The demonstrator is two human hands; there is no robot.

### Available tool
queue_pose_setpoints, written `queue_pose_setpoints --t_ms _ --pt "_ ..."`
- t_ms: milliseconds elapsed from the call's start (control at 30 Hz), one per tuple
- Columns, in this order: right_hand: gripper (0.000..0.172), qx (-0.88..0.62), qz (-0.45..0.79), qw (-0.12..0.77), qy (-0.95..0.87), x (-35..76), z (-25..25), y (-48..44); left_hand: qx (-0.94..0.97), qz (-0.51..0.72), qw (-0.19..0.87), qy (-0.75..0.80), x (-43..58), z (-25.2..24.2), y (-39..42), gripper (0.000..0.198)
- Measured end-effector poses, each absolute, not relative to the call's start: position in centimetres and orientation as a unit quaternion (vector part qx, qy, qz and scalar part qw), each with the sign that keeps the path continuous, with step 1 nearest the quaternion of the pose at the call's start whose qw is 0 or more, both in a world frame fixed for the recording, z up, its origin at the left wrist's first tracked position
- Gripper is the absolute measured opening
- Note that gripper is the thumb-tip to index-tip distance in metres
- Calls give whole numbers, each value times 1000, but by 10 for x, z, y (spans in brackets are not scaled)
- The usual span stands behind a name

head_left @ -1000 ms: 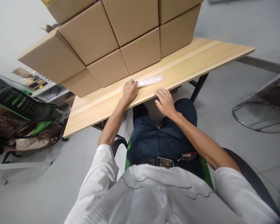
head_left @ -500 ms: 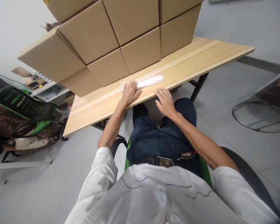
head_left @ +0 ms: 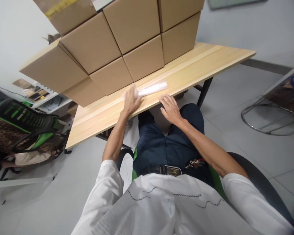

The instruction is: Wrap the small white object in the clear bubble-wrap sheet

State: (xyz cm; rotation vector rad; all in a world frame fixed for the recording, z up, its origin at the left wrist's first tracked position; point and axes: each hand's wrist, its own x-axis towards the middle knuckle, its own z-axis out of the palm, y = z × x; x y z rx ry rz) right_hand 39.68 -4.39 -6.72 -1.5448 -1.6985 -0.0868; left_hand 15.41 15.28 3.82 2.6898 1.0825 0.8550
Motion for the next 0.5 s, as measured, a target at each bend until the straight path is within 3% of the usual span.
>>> queue_pose_setpoints --t_ms 100,200,367,500 --pt "70 -619 -33 400 -676 396 -64 -47 766 500 93 392 138 47 165 75" --pt "73 -628 -28 397 -669 395 -64 -48 646 626 147 412 123 53 177 55" --pt "77 -627 -27 396 -670 395 -66 -47 589 662 196 420 122 46 171 36" --pt "77 -627 -29 393 -671 396 -67 -47 608 640 215 417 133 39 161 33"
